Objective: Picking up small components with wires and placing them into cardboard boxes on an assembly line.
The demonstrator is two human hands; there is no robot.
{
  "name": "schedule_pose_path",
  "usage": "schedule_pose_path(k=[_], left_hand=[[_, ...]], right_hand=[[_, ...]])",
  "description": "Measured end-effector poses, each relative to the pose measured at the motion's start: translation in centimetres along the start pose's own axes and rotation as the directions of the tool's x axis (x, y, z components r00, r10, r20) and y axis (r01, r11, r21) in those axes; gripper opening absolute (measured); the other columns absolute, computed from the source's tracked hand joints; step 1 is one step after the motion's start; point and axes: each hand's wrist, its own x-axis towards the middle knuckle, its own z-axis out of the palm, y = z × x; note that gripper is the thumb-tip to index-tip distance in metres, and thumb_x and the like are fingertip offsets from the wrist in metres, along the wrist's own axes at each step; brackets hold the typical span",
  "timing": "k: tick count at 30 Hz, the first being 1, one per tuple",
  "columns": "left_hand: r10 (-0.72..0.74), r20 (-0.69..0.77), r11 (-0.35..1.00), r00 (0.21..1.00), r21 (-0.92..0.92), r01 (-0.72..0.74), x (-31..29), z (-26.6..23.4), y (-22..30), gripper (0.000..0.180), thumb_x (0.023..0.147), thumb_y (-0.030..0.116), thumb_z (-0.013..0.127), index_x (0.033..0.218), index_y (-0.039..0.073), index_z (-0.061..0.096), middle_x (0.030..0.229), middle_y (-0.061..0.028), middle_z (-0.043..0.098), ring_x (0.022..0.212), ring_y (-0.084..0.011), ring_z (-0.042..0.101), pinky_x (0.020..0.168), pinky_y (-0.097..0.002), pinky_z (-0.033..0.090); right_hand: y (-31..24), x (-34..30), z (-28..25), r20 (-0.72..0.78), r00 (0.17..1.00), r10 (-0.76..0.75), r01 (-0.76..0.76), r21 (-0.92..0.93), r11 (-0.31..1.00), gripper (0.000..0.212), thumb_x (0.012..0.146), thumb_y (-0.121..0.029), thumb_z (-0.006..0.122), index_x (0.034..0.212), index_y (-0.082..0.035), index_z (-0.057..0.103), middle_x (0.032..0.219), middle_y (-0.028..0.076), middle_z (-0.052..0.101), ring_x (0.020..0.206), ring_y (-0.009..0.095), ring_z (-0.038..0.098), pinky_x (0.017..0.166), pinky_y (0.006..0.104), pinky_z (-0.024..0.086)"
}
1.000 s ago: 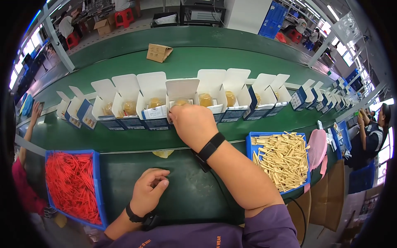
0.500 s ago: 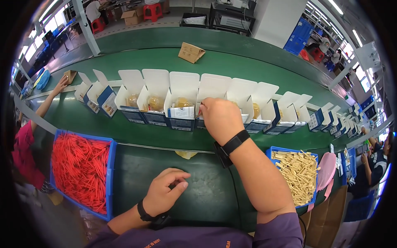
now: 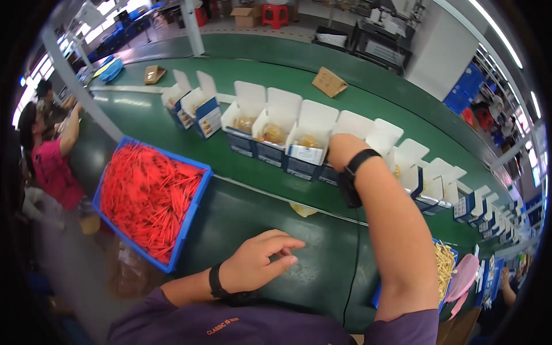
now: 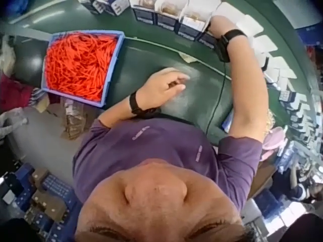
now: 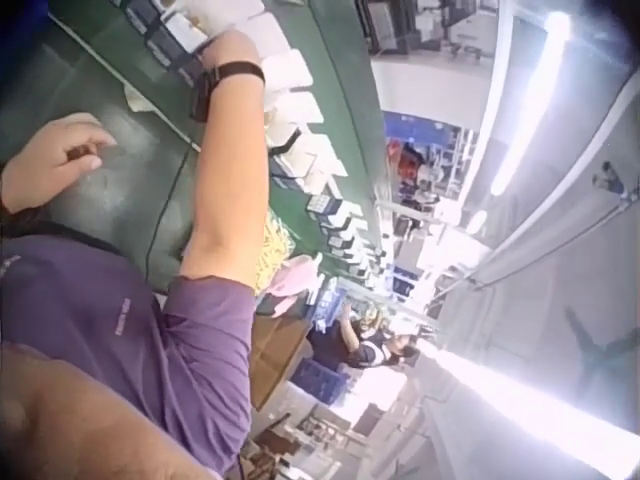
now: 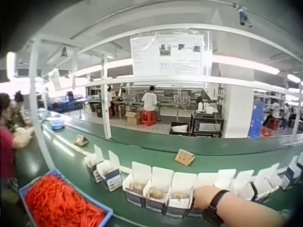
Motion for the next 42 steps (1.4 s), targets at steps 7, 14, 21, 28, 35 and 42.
schedule_pose_path(k=[7, 14, 21, 28, 35, 42], left_hand=[[0.018, -0.265, 0.848, 0.964, 0.514, 0.126, -7.1, -10.9, 2.3, 0.021, 0.087, 0.009, 0.066, 0.107, 0.002, 0.068, 0.092, -0.0133, 0.064, 0.085, -0.0287, 0.064, 0.076, -0.0369, 0.052], [-0.063, -0.366, 0.257, 0.928, 0.893, 0.37, -1.7, -17.8, -5.9, 0.02, 0.087, 0.009, 0.054, 0.102, 0.004, 0.066, 0.094, -0.0221, 0.063, 0.092, -0.0375, 0.063, 0.083, -0.0493, 0.051], [0.073, -0.197, 0.249, 0.978, 0.953, 0.174, -6.4, -31.7, -10.2, 0.017, 0.081, 0.005, 0.066, 0.097, 0.001, 0.066, 0.091, -0.0207, 0.067, 0.089, -0.0393, 0.064, 0.079, -0.0481, 0.05], [-0.158, -0.47, 0.59, 0.868, 0.66, 0.465, -5.4, -32.2, -7.3, 0.025, 0.087, 0.001, 0.062, 0.111, 0.0, 0.064, 0.09, -0.0063, 0.066, 0.084, -0.0164, 0.063, 0.076, -0.0281, 0.05], [-0.075, -0.565, 0.837, 0.821, 0.412, 0.361, -9.4, -30.5, -1.2, 0.015, 0.09, -0.001, 0.061, 0.105, 0.001, 0.061, 0.079, -0.0005, 0.056, 0.07, -0.0087, 0.053, 0.064, -0.0218, 0.045], [-0.011, -0.503, 1.0, 0.864, -0.008, 0.008, -6.4, -14.3, 4.8, 0.005, 0.094, -0.001, 0.057, 0.094, 0.002, 0.052, 0.086, -0.0069, 0.06, 0.071, -0.0111, 0.058, 0.061, -0.0233, 0.049]], right_hand=[[-0.9, -11.7, -2.6, -0.678, 0.734, -0.04, 0.347, 0.324, 0.88, 0.024, 0.091, -0.011, 0.062, 0.109, 0.003, 0.069, 0.086, 0.013, 0.07, 0.076, 0.025, 0.066, 0.07, 0.0351, 0.052], [1.1, -23.0, -0.1, -0.278, 0.889, 0.365, -0.088, 0.678, 0.73, 0.024, 0.09, -0.013, 0.066, 0.107, 0.003, 0.069, 0.072, 0.004, 0.06, 0.068, 0.011, 0.056, 0.063, 0.0266, 0.047], [4.1, -27.2, 4.5, -0.303, 0.817, 0.491, -0.252, 0.577, 0.777, 0.03, 0.083, -0.02, 0.075, 0.107, -0.002, 0.071, 0.083, 0.013, 0.07, 0.073, 0.022, 0.066, 0.068, 0.0339, 0.052], [5.1, -28.8, 7.1, -0.184, 0.833, 0.521, -0.395, 0.463, 0.794, 0.022, 0.081, -0.021, 0.073, 0.093, -0.003, 0.073, 0.079, 0.014, 0.069, 0.072, 0.028, 0.067, 0.069, 0.0376, 0.053], [4.0, -25.6, 7.9, -0.084, 0.846, 0.527, -0.474, 0.337, 0.814, 0.021, 0.08, -0.023, 0.071, 0.084, -0.002, 0.071, 0.08, 0.018, 0.068, 0.074, 0.035, 0.066, 0.07, 0.0415, 0.053], [4.9, -26.7, 6.9, -0.352, 0.757, 0.55, -0.403, 0.412, 0.817, 0.016, 0.086, -0.016, 0.067, 0.083, -0.001, 0.07, 0.081, 0.016, 0.068, 0.071, 0.03, 0.065, 0.067, 0.0396, 0.052]])
